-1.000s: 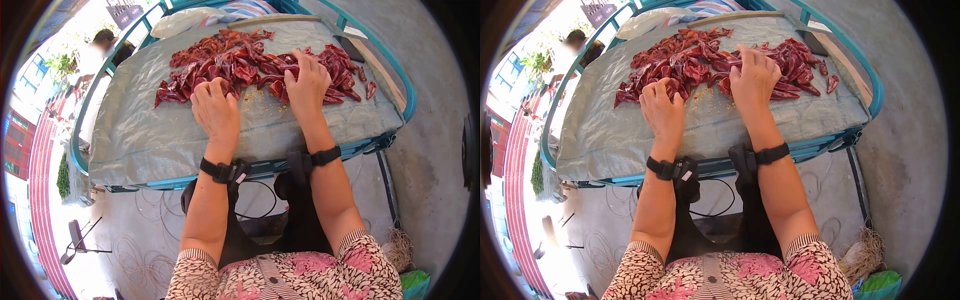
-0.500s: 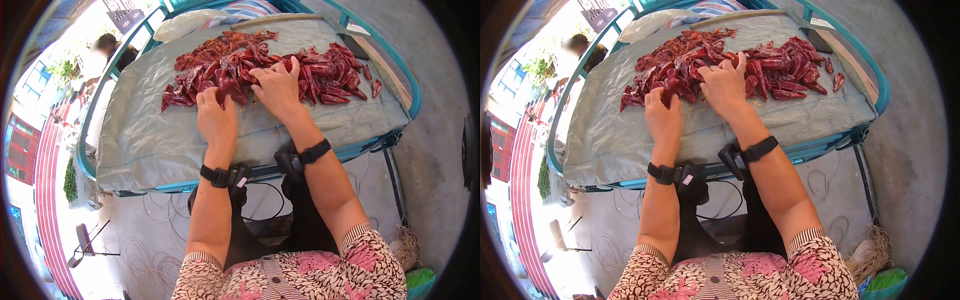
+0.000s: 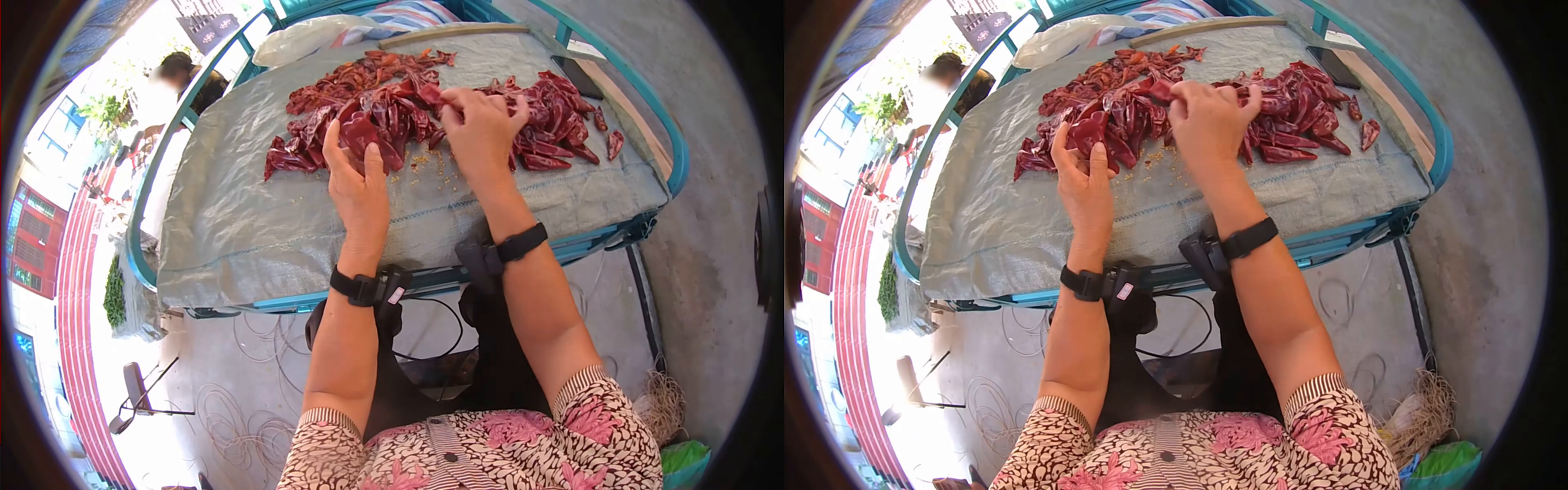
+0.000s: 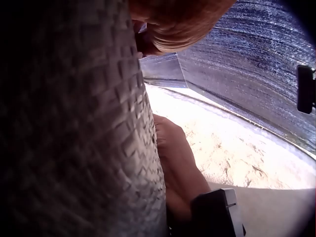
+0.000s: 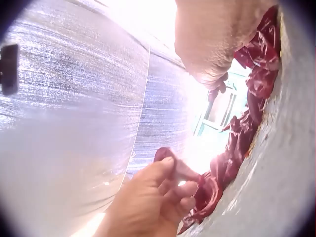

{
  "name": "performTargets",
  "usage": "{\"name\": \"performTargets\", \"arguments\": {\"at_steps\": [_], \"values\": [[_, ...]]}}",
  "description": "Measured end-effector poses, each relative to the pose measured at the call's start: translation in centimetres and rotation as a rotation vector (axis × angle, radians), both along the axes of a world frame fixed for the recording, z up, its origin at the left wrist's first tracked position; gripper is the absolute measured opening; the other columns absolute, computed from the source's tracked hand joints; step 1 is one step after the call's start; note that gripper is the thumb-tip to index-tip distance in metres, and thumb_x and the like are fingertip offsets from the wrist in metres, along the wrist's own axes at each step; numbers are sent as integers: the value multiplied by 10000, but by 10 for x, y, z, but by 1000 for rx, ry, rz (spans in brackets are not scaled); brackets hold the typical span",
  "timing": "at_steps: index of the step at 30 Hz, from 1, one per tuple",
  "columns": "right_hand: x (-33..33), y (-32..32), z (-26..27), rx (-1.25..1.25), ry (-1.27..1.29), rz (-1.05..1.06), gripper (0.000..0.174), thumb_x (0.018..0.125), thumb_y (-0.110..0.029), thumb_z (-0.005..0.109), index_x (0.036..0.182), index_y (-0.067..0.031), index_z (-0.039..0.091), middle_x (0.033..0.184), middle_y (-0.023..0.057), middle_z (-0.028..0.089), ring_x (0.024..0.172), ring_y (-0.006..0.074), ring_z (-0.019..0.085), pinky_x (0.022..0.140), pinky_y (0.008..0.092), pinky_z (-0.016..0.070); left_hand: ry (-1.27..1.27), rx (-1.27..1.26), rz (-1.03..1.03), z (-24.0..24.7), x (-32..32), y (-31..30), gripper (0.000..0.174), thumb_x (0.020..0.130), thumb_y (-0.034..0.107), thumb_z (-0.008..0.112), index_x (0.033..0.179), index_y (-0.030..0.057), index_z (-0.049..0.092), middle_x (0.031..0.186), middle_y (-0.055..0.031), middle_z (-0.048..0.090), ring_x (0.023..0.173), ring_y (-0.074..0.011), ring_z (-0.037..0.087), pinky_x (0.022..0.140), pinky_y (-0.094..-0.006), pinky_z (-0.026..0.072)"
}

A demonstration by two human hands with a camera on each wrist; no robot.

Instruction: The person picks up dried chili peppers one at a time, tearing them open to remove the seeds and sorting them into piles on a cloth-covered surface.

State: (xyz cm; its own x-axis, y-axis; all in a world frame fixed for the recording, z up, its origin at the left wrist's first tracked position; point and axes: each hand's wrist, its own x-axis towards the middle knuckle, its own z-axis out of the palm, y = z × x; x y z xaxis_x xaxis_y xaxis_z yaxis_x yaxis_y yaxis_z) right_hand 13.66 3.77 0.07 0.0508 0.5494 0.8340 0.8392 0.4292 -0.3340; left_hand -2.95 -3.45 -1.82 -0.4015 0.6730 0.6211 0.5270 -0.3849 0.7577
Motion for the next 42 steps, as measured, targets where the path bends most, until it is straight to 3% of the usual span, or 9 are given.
{"name": "performTargets", "arguments": {"at_steps": [4,10,13,16,23,28,33,37,42], "values": [[17,4,2,152,27,-253,234,877,-267,713,1096,-185,705,988,32,718,976,237,636,1109,559,265,-174,-62,-106,12,11,-12,530,1003,198,654,1443,31,410,912,-62,658,678,-104,609,594,-237,478],[8,-32,14,-348,189,602,306,887,-301,716,1148,-144,683,917,17,727,948,212,645,1094,484,301,-259,-134,-278,13,12,-8,357,1022,195,627,1283,-13,500,965,-88,702,757,-101,642,629,-253,534],[-4,-45,7,-78,-43,530,341,888,-286,717,1190,-139,660,872,-6,729,902,201,657,1091,493,303,-316,-112,-297,16,16,-8,345,1039,238,603,1281,9,512,989,-70,692,715,-91,612,610,-232,476],[-6,-45,6,-156,6,528,338,873,-240,731,1194,-167,653,848,-6,725,865,208,658,1089,486,308,-351,-108,-393,14,15,-7,300,1051,237,582,1258,20,562,1019,-57,694,725,-84,613,616,-235,480],[30,-20,9,-70,167,175,259,880,-198,718,1134,-188,668,798,-4,703,860,219,651,1019,458,362,420,-156,9,-9,1,3,260,978,160,616,1229,117,671,986,-98,593,888,-245,638,729,-361,528],[40,-9,1,-78,334,112,306,883,-200,715,1178,-140,662,976,51,712,932,258,645,971,463,387,755,-375,66,-5,8,-5,245,919,145,657,1162,133,684,1024,-122,565,946,-328,632,769,-439,528],[26,-23,-2,-94,188,220,313,878,-183,707,1183,-131,664,1021,46,708,986,255,643,941,445,406,485,-274,42,-2,11,-3,124,903,123,687,1004,63,649,951,-109,618,833,-289,637,730,-403,512],[14,-34,5,-121,162,394,267,887,-182,700,1149,-136,672,855,11,705,843,239,661,915,400,421,269,-118,-35,5,14,-3,124,890,103,715,942,33,628,872,-89,642,686,-243,608,658,-364,491],[3,-39,1,-331,358,592,321,932,-218,688,1218,-83,628,918,106,741,843,270,718,793,410,521,318,-41,-234,12,27,-12,123,863,55,720,927,45,616,876,-76,629,652,-214,601,624,-353,482]]}}
